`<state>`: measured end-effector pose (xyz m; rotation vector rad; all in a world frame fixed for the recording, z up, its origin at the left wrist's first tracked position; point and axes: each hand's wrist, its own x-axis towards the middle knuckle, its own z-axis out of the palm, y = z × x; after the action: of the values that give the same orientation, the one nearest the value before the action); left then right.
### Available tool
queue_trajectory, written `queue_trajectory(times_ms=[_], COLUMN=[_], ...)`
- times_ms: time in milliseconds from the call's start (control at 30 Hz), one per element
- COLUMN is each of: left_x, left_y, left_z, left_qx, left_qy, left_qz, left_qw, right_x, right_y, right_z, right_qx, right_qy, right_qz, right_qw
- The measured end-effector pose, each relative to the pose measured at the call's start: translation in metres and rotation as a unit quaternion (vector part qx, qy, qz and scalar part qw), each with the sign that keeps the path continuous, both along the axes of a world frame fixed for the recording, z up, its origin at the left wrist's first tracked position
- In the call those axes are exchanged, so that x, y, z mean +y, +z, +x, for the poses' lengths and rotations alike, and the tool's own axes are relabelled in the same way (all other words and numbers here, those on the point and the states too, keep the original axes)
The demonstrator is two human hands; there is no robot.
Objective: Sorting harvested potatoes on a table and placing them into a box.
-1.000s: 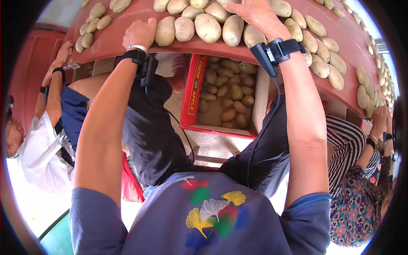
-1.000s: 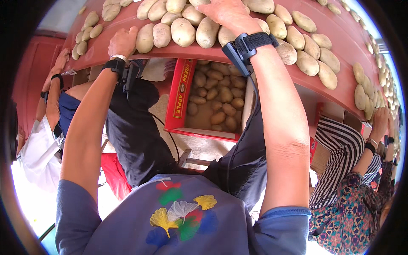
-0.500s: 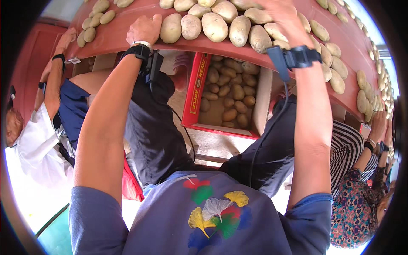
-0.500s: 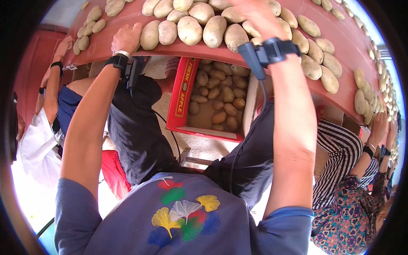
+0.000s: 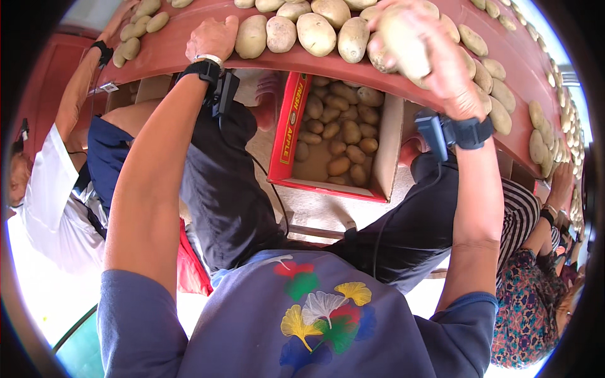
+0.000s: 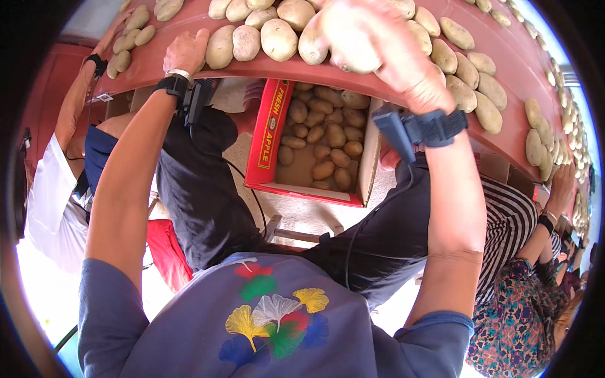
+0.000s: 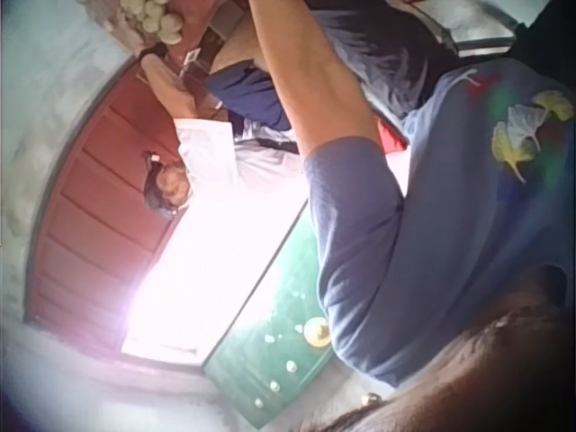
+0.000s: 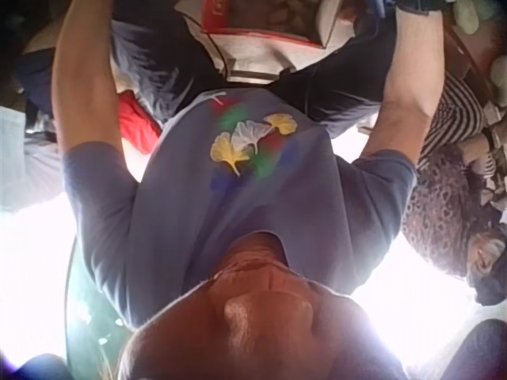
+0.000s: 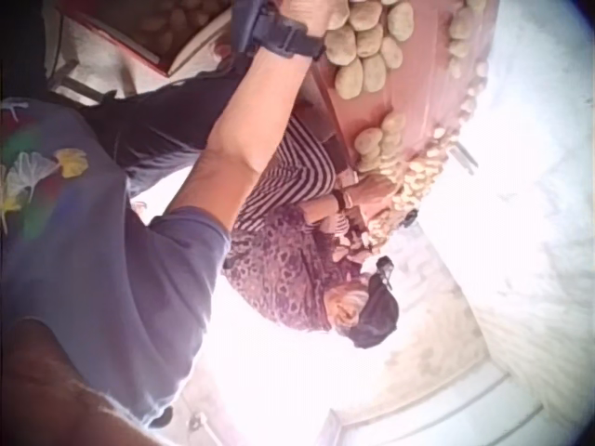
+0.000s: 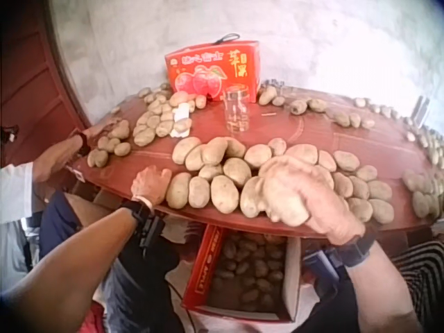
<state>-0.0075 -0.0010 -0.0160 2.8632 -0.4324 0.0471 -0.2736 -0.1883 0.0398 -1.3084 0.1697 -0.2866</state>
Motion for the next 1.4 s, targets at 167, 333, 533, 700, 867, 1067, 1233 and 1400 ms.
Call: queue_trajectory(times_ms=[167,333,533,700,867,1067,1233,1400], left_x=[-0.001,-0.003,-0.005,-0.005,-0.004,-0.001,-0.002,-0.002], left_y=[0.004,0.007,0.007,0.008,0.005,-0.001,0.000,0.004], left_z=[-0.003,-0.008,-0.009,-0.010,-0.007,0.004,-0.002,-0.006], left_qx=[-0.001,-0.007,0.008,0.006,0.008,-0.033,-0.011,-0.010], left_qy=[-0.029,-0.008,0.003,0.007,0.005,-0.086,-0.011,-0.015], left_qz=[0.004,0.001,0.002,-0.003,0.006,0.069,0.016,0.008], left_qw=[1.000,1.000,1.000,1.000,1.000,0.993,1.000,1.000], right_x=[0.042,0.067,0.054,0.035,0.017,0.010,-0.021,-0.085], right_y=[-0.035,-0.057,-0.044,-0.035,-0.033,-0.040,-0.032,0.002], right_z=[-0.006,-0.008,-0.001,0.008,0.022,0.024,-0.013,-0.113], right_qx=[0.141,0.210,0.076,0.003,0.010,-0.036,-0.036,0.136], right_qy=[0.157,0.223,0.127,-0.034,-0.115,-0.124,-0.223,-0.397], right_qz=[-0.313,-0.400,-0.198,-0.279,-0.233,-0.242,-0.353,-0.507], right_qw=[0.926,0.864,0.969,0.960,0.966,0.962,0.908,0.753])
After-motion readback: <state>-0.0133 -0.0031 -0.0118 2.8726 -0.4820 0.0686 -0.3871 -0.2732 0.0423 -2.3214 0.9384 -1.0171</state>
